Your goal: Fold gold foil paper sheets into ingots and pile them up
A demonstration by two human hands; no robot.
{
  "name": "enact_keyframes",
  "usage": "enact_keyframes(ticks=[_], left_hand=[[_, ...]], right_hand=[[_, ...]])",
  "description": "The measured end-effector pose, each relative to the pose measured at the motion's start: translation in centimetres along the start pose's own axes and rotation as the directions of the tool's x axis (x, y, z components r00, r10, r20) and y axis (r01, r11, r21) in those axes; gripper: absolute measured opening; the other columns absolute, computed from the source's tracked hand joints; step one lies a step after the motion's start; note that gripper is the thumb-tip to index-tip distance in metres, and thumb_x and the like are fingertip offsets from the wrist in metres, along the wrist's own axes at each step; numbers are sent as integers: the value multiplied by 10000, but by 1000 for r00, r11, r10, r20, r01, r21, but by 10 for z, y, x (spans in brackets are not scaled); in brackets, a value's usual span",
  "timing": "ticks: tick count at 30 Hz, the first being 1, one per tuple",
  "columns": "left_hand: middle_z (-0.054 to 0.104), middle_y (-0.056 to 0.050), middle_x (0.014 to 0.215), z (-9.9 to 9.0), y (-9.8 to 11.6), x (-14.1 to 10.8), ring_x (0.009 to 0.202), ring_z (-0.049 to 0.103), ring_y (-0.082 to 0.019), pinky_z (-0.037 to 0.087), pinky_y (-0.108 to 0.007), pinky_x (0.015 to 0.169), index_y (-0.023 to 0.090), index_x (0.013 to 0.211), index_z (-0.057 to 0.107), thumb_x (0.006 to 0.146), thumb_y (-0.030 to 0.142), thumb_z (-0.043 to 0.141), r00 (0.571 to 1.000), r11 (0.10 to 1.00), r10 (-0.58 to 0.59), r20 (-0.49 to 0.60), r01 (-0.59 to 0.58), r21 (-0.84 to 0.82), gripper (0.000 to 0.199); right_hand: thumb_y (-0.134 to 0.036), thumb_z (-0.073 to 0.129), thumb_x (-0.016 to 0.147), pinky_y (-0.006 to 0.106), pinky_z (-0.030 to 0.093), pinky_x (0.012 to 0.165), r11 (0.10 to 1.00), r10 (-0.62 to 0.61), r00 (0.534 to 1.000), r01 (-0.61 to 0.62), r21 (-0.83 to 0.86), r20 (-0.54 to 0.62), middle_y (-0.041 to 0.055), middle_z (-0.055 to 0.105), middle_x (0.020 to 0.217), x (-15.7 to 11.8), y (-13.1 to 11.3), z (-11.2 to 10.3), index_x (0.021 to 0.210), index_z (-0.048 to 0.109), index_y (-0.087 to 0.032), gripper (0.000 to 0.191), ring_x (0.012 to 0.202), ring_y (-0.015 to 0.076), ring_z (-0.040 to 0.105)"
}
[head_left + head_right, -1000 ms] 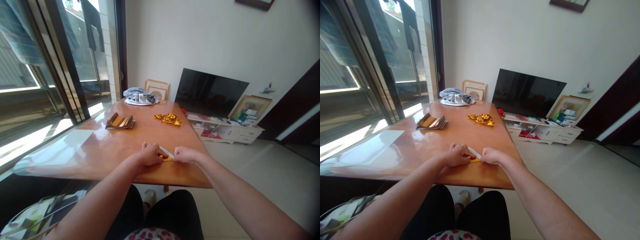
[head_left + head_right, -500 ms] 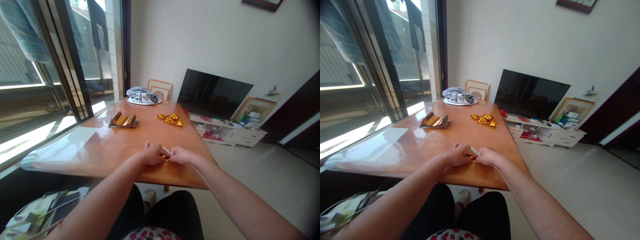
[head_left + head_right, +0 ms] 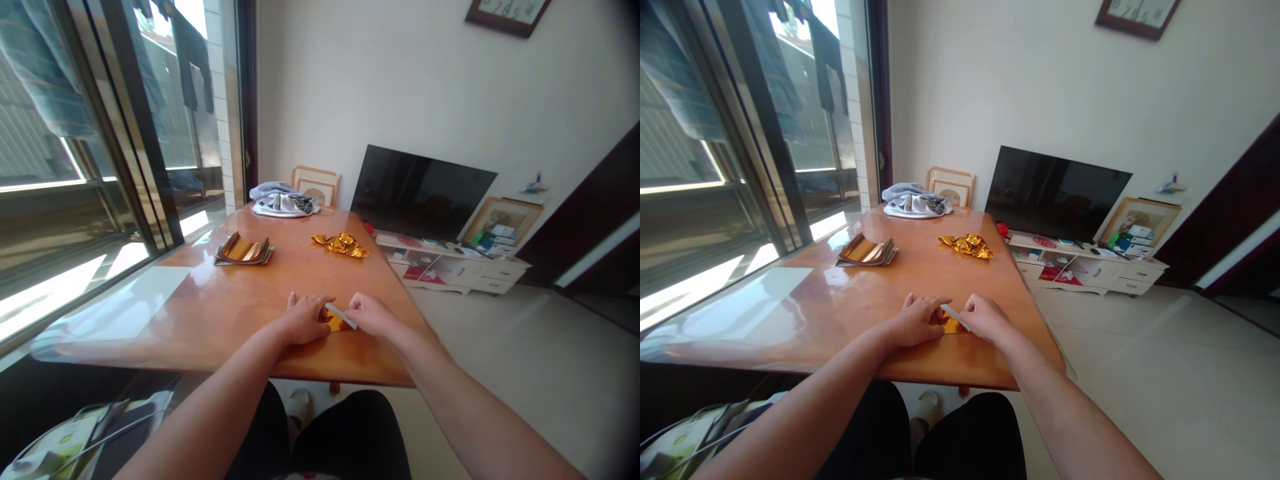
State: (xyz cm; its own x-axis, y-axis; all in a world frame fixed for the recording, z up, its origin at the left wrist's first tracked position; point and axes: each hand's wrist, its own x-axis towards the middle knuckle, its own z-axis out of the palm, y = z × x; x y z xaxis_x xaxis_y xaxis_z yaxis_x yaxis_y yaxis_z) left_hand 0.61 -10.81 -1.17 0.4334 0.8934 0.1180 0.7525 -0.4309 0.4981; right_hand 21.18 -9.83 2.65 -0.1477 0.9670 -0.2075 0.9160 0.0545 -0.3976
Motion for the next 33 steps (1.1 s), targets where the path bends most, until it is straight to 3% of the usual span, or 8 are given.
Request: enact_keyframes(ticks=[3, 8, 13, 18, 21, 27, 33], left_hand=[[714, 14, 1028, 0, 1, -1, 1020, 610, -249, 248, -455, 1057, 337, 1262, 566, 760, 283, 622, 1000, 1000, 8, 1, -8, -10, 508], [700, -21, 1032, 0, 3, -2, 995, 606, -254, 269, -459, 1038, 275, 994, 646, 774, 292, 602, 1000, 999, 15, -19, -14, 48, 225], [702, -19, 1017, 2, 3, -2, 980, 609, -249, 304, -431, 1004, 268, 983, 628, 758, 275, 608, 999, 999, 11, -40, -10, 46, 226], [715, 5, 995, 5, 2, -4, 985, 618, -232, 301, -407, 1013, 283, 1238, 524, 732, 238, 623, 995, 1000, 2, -102, -3, -9, 518], [720, 6, 1009, 5, 2, -6, 1010, 614, -234, 300, -406, 1027, 292, 1341, 472, 745, 240, 622, 994, 1000, 19, -108, -20, -3, 617], [690, -36, 1062, 2, 3, -8, 1007, 593, -252, 346, -399, 986, 280, 1090, 663, 750, 264, 641, 992, 996, 55, -114, -47, 76, 342], [632, -66, 1021, 0, 4, -11, 987, 572, -252, 392, -379, 934, 278, 1075, 731, 790, 286, 627, 984, 988, 112, -137, -96, 117, 303]], right_hand=[[-404, 662, 808, 214, 279, 543, 1000, -17, 995, 19, 21, -94, -21, 641, 686, -1, 11, 6, 802, 632, -192, 214, 594, 108, 491], [-291, 665, 787, 216, 278, 551, 995, -51, 992, 60, 76, -112, -17, 684, 790, 1, 21, 21, 876, 653, -206, 123, 642, 113, 534], [-299, 647, 820, 224, 264, 559, 994, -86, 982, 97, 56, -170, -12, 676, 833, -3, 19, 28, 896, 637, -222, 108, 685, 124, 540], [-204, 604, 841, 242, 284, 619, 966, -257, 918, 250, -65, -303, -7, 667, 871, -18, 10, 31, 853, 618, -226, 29, 761, 137, 556], [-206, 579, 874, 261, 298, 658, 955, -293, 887, 252, -158, -358, 3, 663, 891, -27, 5, 34, 857, 621, -234, 53, 812, 156, 565], [-218, 556, 905, 278, 319, 695, 948, -300, 884, 232, -219, -360, 34, 676, 935, -33, 1, 41, 873, 650, -234, 101, 871, 180, 581], [-242, 531, 901, 251, 330, 646, 974, -214, 925, 226, 1, -315, 17, 697, 856, -20, 12, 38, 822, 632, -213, 132, 767, 153, 594]])
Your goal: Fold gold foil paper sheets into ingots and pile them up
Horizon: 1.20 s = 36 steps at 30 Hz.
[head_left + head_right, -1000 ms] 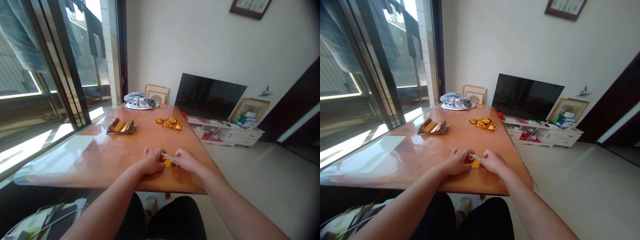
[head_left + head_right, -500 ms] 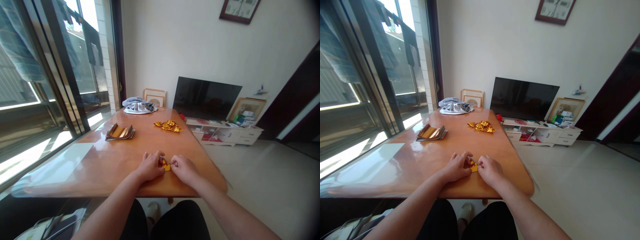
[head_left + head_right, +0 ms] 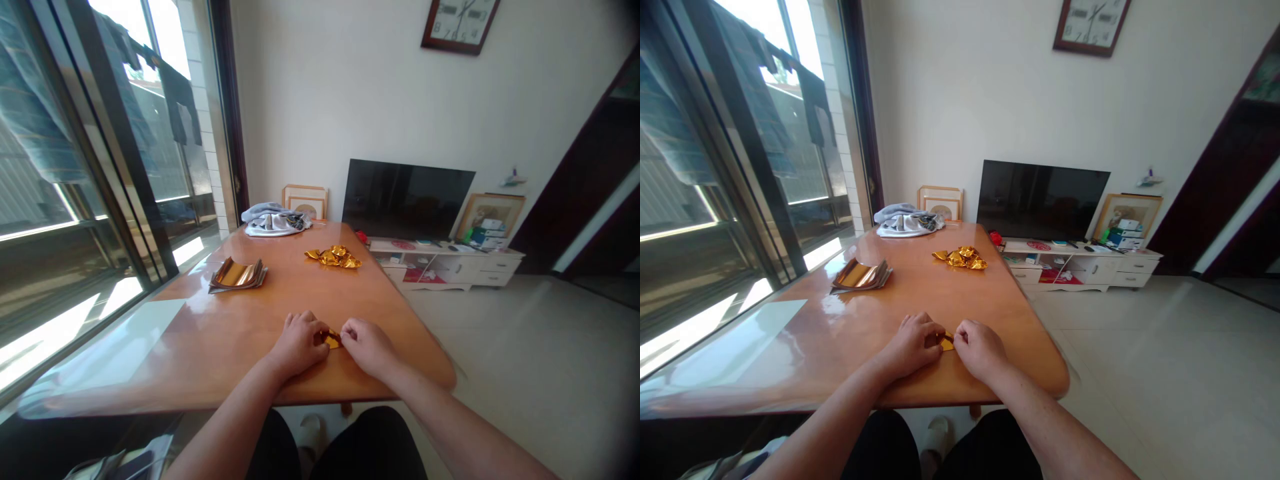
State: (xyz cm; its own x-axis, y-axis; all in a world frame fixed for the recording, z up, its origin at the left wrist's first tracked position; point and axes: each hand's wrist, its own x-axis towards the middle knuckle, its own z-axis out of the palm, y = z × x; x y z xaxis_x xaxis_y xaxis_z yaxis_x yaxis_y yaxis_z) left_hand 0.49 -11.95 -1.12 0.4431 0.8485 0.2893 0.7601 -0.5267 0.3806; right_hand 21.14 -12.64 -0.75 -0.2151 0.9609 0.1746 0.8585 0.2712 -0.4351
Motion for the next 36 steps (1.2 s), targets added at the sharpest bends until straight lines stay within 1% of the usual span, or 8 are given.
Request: enact_keyframes(ticks=[3, 5, 10, 16, 26, 28, 32, 36], left_hand=[[613, -76, 1017, -2, 4, -2, 985, 560, -252, 399, -377, 926, 274, 1055, 754, 812, 291, 614, 1000, 1000, 11, -19, -11, 15, 281], [610, -79, 1014, -3, 7, -4, 977, 555, -252, 399, -381, 927, 275, 1029, 767, 821, 292, 608, 1000, 1000, 12, -23, -12, 28, 262], [617, -83, 1027, -6, 12, -6, 983, 544, -258, 388, -396, 948, 284, 1029, 777, 842, 299, 602, 999, 999, 9, -31, -7, 47, 257], [618, -78, 1035, -6, 14, -10, 982, 543, -246, 373, -391, 965, 271, 972, 775, 887, 314, 571, 999, 998, 8, -51, -4, 70, 225], [635, -55, 1036, -3, 17, -21, 987, 564, -233, 378, -351, 865, 287, 938, 753, 922, 330, 535, 998, 995, -43, -45, 46, 87, 223], [638, -55, 1025, -3, 17, -21, 985, 568, -233, 377, -346, 852, 287, 938, 751, 918, 329, 540, 998, 994, -54, -39, 57, 93, 216], [638, -57, 997, -2, 18, -21, 975, 573, -230, 380, -338, 848, 283, 945, 740, 921, 332, 536, 997, 992, -66, -33, 69, 107, 211], [645, -58, 984, 0, 18, -22, 968, 576, -228, 384, -334, 858, 252, 924, 714, 910, 353, 560, 994, 988, -92, -56, 98, 117, 184]], right_hand=[[-271, 539, 898, 248, 312, 620, 998, 55, 998, -55, 16, -18, 13, 697, 814, 9, 7, -1, 793, 636, -207, 156, 744, 147, 596], [-294, 573, 879, 250, 294, 604, 998, 65, 998, -65, -6, 5, 12, 704, 828, 13, 8, -1, 790, 654, -209, 147, 742, 143, 598], [-352, 632, 847, 262, 245, 561, 994, 102, 993, -99, -52, 65, 1, 712, 833, 16, 1, 0, 806, 677, -230, 136, 697, 134, 582], [-309, 650, 820, 266, 232, 557, 985, 162, 984, -157, -72, 78, 1, 713, 844, 16, -6, 0, 796, 668, -230, 84, 674, 125, 557], [-294, 674, 768, 263, 245, 557, 978, 209, 976, -208, -33, 59, 1, 709, 844, 18, -5, 7, 783, 661, -235, 62, 681, 136, 554], [-292, 689, 746, 257, 254, 545, 974, 225, 971, -224, -14, 77, -6, 699, 805, 21, -3, 9, 794, 664, -236, 77, 653, 133, 546], [-298, 723, 700, 238, 281, 515, 964, 259, 956, -265, 30, 141, -11, 672, 738, 29, 0, 13, 864, 671, -210, 193, 581, 117, 523], [-272, 722, 690, 240, 277, 483, 963, 236, 935, -261, 65, 265, -27, 587, 579, 34, -5, 10, 660, 642, -171, 132, 488, 95, 458]])
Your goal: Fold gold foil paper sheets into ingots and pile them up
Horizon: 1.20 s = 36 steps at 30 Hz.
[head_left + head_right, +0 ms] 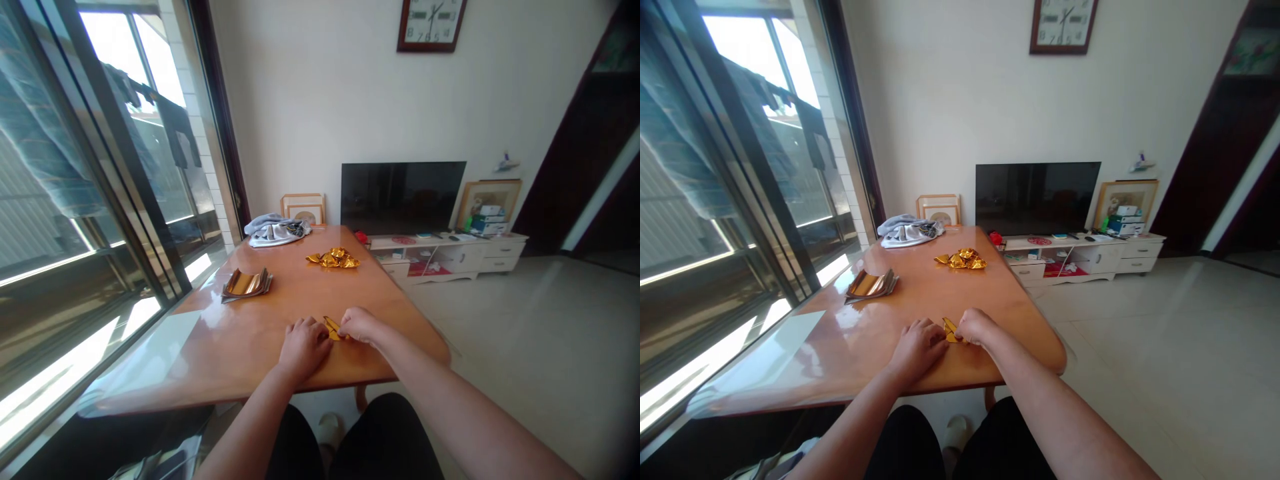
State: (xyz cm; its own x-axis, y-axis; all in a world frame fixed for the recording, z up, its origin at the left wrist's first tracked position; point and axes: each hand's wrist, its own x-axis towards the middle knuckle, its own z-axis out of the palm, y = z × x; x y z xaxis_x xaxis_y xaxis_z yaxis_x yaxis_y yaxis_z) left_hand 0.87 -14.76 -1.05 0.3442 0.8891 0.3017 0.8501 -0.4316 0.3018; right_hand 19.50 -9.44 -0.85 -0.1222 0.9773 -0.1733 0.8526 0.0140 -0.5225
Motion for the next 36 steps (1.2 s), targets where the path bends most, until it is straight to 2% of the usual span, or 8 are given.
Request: enact_keyframes(ticks=[6, 11, 16, 25, 27, 30, 33, 36], left_hand=[[658, -56, 967, 2, 2, -1, 980, 576, -236, 382, -335, 862, 233, 939, 687, 883, 369, 604, 999, 999, -40, -21, 41, 28, 169], [663, -80, 1065, -3, 11, -9, 1027, 568, -245, 378, -359, 899, 260, 997, 727, 943, 370, 517, 1000, 998, -5, -3, 5, 68, 243], [681, -68, 1060, -6, 20, -29, 1034, 567, -242, 370, -369, 923, 261, 1005, 733, 943, 328, 523, 999, 999, 46, -24, -46, 13, 229], [685, -48, 920, 9, 34, -95, 884, 602, -210, 400, -319, 797, 214, 894, 675, 945, 351, 514, 944, 933, -235, -232, 152, -327, 217], [680, -36, 836, 19, 40, -108, 801, 611, -195, 413, -297, 738, 197, 852, 660, 929, 420, 536, 928, 824, -331, -173, 195, -533, 267], [670, -44, 725, 32, 47, -117, 645, 596, -174, 408, -279, 619, 155, 784, 669, 818, 602, 631, 865, 484, -489, 109, 373, -791, 450], [715, -90, 810, 38, 51, -114, 669, 637, -168, 420, -264, 611, 124, 899, 707, 689, 669, 734, 811, 145, -495, 311, 430, -891, 584], [714, -101, 775, 40, 50, -109, 609, 616, -147, 399, -246, 568, 110, 899, 713, 619, 678, 779, 786, -22, -491, 376, 420, -907, 637]], right_hand=[[-239, 722, 700, 241, 286, 495, 1000, -24, 999, 24, -16, 37, -20, 582, 540, -7, -6, -3, 616, 663, -161, 129, 484, 99, 473], [-276, 701, 763, 234, 346, 596, 997, -50, 992, 42, -66, -119, 20, 722, 870, -21, -4, 2, 924, 739, -228, 172, 722, 146, 612], [-300, 638, 842, 264, 371, 715, 988, -125, 972, 104, -116, -200, 45, 707, 1023, -48, -7, 9, 952, 753, -263, 163, 906, 182, 621], [-313, 623, 875, 272, 365, 796, 967, -246, 943, 221, -131, -223, 27, 661, 1000, -93, -3, 24, 989, 760, -301, 179, 1011, 193, 584], [-292, 622, 873, 266, 363, 794, 960, -273, 935, 250, -127, -226, 27, 654, 999, -99, -3, 26, 995, 759, -301, 184, 1016, 190, 579], [-285, 609, 877, 265, 364, 788, 949, -314, 919, 293, -120, -237, 27, 651, 995, -107, -5, 29, 973, 756, -291, 175, 1001, 186, 577], [-271, 609, 865, 265, 372, 785, 939, -343, 901, 325, -113, -264, 23, 655, 985, -113, -8, 34, 952, 752, -285, 168, 987, 188, 582], [-237, 620, 835, 268, 384, 794, 941, -338, 898, 321, -107, -282, 28, 660, 975, -117, -8, 39, 951, 760, -288, 189, 981, 194, 596]])
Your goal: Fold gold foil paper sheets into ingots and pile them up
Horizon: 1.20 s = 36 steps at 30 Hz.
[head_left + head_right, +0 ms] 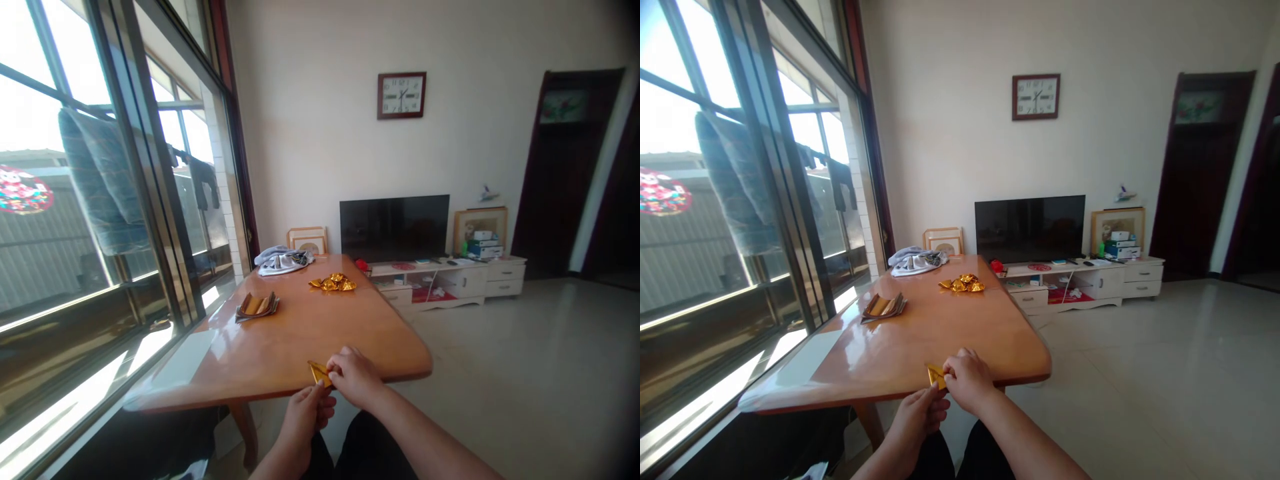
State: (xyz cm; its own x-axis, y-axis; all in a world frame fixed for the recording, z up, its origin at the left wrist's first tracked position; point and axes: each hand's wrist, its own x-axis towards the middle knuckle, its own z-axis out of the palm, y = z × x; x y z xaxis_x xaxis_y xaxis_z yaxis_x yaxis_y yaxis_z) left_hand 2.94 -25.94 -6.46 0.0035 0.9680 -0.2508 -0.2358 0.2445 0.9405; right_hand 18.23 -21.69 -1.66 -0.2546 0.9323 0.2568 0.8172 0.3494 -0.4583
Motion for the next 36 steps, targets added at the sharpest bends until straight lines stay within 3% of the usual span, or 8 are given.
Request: enact_keyframes(ticks=[7, 12, 14, 17, 21, 25, 30, 36], left_hand=[[707, -74, 731, 3, 4, 6, 575, 606, -141, 381, -237, 542, 151, 762, 672, 498, 661, 846, 1000, 1000, 2, 6, -2, -7, 601], [700, -66, 730, 7, 19, -4, 584, 596, -157, 397, -260, 552, 157, 789, 715, 526, 704, 811, 989, 986, 126, 79, -134, 100, 615], [703, -68, 750, 9, 27, -10, 619, 599, -165, 417, -271, 584, 156, 783, 723, 570, 724, 779, 972, 968, 203, 115, -217, 125, 610], [694, -61, 755, 10, 38, -20, 689, 606, -188, 453, -295, 657, 165, 771, 712, 658, 711, 738, 929, 923, 339, 148, -359, 142, 558], [616, -16, 681, 8, 47, -33, 654, 534, -157, 429, -278, 656, 171, 773, 670, 735, 613, 736, 874, 867, 464, 147, -482, 128, 449], [634, -24, 764, 1, 56, -43, 713, 539, -156, 436, -276, 703, 163, 860, 676, 799, 518, 709, 855, 849, 504, 122, -516, 112, 361], [661, -39, 843, -10, 66, -57, 811, 572, -175, 458, -284, 782, 165, 885, 676, 818, 418, 708, 848, 851, 512, 136, -522, 55, 264], [706, -67, 998, -23, 79, -70, 942, 631, -208, 474, -343, 927, 173, 1008, 693, 856, 399, 697, 822, 832, 555, 129, -546, -103, 272]], right_hand=[[-239, 637, 795, 267, 414, 807, 994, 39, 998, -34, 101, -45, 30, 675, 957, -7, 3, 2, 869, 770, -275, 156, 990, 204, 611], [-315, 591, 857, 249, 440, 723, 924, 34, 998, -11, 381, -55, 27, 689, 842, -13, 6, -2, 776, 735, -202, 200, 831, 173, 628], [-377, 559, 890, 247, 442, 672, 831, 15, 999, 15, 556, -49, 11, 668, 739, -14, 5, -3, 754, 694, -179, 275, 743, 163, 618], [-493, 556, 893, 245, 447, 616, 619, 54, 998, -13, 785, -26, -8, 627, 699, -16, -3, -6, 767, 633, -178, 348, 683, 157, 599], [-562, 634, 830, 276, 502, 630, 405, 88, 996, -63, 912, 30, -1, 637, 775, -21, -23, -18, 843, 592, -199, 365, 698, 171, 620], [-479, 695, 816, 282, 513, 704, 445, 31, 998, 40, 895, -60, 11, 663, 870, -21, -40, -27, 994, 597, -212, 335, 790, 175, 639], [-425, 654, 859, 300, 517, 775, 576, -55, 982, 179, 798, -180, 20, 655, 881, -18, -56, -24, 1014, 608, -207, 271, 821, 177, 629], [-403, 605, 892, 291, 536, 762, 689, -131, 975, 218, 691, -177, 29, 684, 911, -21, -77, -16, 1051, 610, -222, 241, 830, 182, 659]])
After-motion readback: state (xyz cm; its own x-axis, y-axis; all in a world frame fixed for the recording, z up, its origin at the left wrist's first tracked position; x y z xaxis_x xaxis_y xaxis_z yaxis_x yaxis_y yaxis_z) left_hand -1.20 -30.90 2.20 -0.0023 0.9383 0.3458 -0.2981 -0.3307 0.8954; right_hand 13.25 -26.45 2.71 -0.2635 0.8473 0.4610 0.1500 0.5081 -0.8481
